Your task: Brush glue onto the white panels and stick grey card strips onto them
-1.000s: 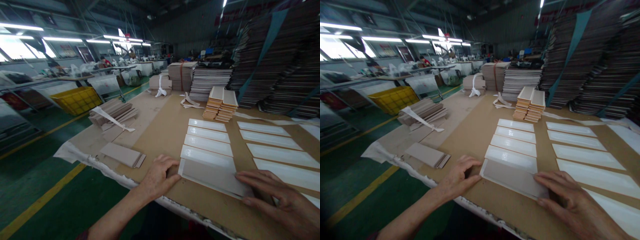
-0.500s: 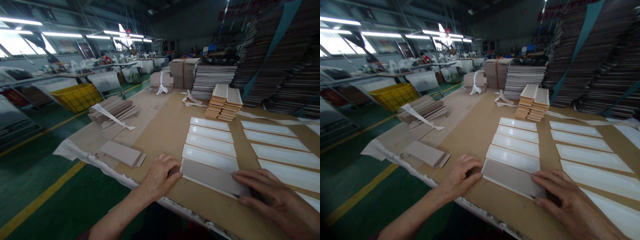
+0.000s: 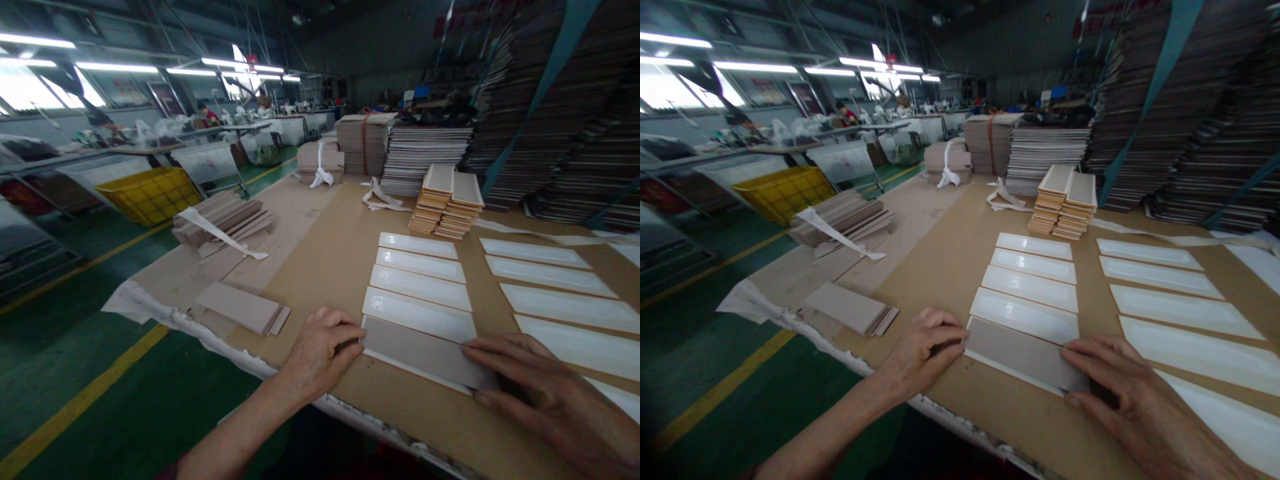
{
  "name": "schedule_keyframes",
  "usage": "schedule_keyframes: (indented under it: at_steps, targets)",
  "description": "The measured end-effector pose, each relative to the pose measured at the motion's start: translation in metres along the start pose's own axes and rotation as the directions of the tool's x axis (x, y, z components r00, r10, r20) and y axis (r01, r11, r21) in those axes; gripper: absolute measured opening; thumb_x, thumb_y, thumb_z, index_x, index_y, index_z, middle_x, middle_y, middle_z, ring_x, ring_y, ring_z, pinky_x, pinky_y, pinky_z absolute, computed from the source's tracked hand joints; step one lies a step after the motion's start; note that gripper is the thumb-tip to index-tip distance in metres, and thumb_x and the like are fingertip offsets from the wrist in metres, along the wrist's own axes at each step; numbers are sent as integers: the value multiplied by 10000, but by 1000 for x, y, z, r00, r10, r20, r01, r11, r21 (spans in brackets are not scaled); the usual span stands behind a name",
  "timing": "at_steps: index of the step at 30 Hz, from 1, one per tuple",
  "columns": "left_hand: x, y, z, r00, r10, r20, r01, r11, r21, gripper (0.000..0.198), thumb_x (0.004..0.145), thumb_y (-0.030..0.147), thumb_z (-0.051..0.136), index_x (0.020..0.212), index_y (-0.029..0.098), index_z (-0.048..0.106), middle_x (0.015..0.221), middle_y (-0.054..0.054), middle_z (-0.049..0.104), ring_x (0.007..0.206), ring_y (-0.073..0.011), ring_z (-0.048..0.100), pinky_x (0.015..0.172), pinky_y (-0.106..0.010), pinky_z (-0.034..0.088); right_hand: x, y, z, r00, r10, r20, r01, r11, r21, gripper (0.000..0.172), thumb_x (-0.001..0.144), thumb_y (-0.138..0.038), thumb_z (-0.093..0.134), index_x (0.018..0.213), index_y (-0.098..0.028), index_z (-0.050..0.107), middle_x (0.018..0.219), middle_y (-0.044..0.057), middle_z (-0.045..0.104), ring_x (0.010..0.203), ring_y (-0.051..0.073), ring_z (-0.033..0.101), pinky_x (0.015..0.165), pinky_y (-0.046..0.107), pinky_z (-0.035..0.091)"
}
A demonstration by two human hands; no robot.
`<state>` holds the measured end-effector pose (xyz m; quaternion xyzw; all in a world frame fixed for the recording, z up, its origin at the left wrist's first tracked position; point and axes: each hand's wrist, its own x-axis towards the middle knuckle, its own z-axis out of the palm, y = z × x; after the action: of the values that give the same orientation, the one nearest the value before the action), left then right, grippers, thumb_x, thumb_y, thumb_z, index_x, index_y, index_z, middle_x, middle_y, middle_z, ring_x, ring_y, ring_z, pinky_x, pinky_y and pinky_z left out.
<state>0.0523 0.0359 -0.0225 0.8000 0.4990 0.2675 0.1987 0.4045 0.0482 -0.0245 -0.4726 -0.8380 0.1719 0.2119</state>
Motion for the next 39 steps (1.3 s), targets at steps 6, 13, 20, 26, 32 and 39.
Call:
schedule_keyframes:
  at_steps: [6,13,20,26,32,39]
  targets:
    - [1,0,-1,1000,9,15,-9,999,40,227,919,222,639,1124,254,731,1072,-54,658,1008,-236,556,885,-403,421,-1,0,-2,999,11,30,-11,1000,10,412,897,-597,613,1184,-330,740,1219,76,671,1140,332,602,949,563,561]
    - [3,3,-2,1000,4,28,-6,999,49,241,917,214,627,1127,268,732,1061,-54,655,1003,-238,553,875,-407,422,-1,-1,-2,999,11,36,-12,1000,10,396,892,-578,623,1174,-328,744,1232,71,670,1160,338,591,951,563,561]
    - [6,4,-1,1000,-5,11,4,999,50,196,897,200,638,1041,265,754,1008,-43,666,949,-230,564,848,-403,432,0,0,-3,998,29,60,-30,999,18,387,887,-547,647,1183,-316,740,1237,74,668,1172,331,581,985,567,532]
    - [9,0,-1,1000,8,24,-9,999,34,161,894,204,642,1000,266,746,995,-28,658,945,-220,566,837,-397,426,-2,-8,-10,993,21,120,-24,999,23,387,924,-413,630,1289,-293,673,1322,68,614,1245,298,518,1063,554,471]
    - [9,-3,-1,999,31,24,-32,998,52,153,908,216,620,985,275,737,993,-21,661,923,-209,569,822,-380,431,-4,-19,-14,993,12,115,-12,1000,5,355,940,-333,570,1272,-263,675,1327,80,612,1253,304,507,1068,595,453]
    - [10,-2,-3,999,33,33,-35,999,38,168,910,217,611,999,262,747,988,-28,653,933,-212,570,816,-374,434,-9,-21,-10,995,-4,95,8,999,-43,352,968,-296,522,1288,-246,660,1359,81,593,1283,303,477,1084,592,443]
